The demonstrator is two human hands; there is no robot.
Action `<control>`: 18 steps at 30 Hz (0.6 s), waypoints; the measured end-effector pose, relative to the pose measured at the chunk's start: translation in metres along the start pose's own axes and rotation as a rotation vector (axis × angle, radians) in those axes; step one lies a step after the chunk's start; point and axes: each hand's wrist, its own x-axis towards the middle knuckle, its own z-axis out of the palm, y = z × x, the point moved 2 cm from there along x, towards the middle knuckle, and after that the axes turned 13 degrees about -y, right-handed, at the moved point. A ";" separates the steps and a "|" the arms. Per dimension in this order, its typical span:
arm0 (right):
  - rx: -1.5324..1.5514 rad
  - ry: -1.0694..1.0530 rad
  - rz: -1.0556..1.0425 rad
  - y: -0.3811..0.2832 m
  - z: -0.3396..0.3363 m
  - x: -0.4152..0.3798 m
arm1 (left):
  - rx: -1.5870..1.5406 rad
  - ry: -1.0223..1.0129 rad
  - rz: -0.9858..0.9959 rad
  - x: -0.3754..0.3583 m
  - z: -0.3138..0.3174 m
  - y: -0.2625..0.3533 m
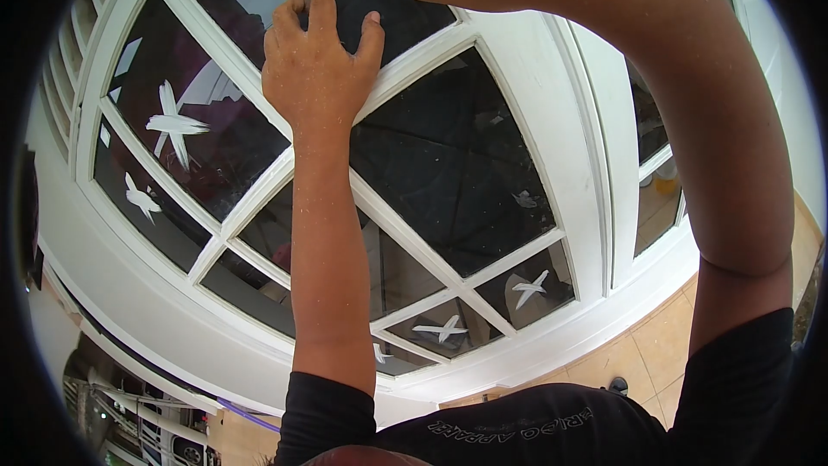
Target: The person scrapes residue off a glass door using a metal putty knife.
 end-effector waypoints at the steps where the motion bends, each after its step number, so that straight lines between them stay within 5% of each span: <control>1: 0.000 0.001 0.000 -0.001 0.000 0.000 | 0.011 0.006 0.006 0.000 0.000 0.000; 4: -0.031 -0.008 0.093 -0.003 -0.009 0.000 | 0.000 -0.004 -0.014 0.000 0.000 0.000; 6: 0.129 -0.224 -0.003 -0.003 -0.025 -0.004 | 0.010 -0.017 -0.008 0.000 -0.002 0.000; 9: 0.117 -0.085 0.021 0.004 -0.012 0.002 | 0.017 -0.020 -0.015 -0.001 -0.001 0.000; 13: 0.124 -0.192 -0.011 -0.003 -0.021 0.003 | 0.027 -0.008 -0.007 -0.002 0.000 0.000; 15: 0.103 -0.201 0.205 0.001 -0.013 0.016 | 0.021 -0.007 -0.013 -0.002 0.000 0.000; 18: 0.167 -0.261 0.014 -0.003 -0.030 -0.006 | 0.083 -0.043 -0.047 -0.005 0.010 -0.003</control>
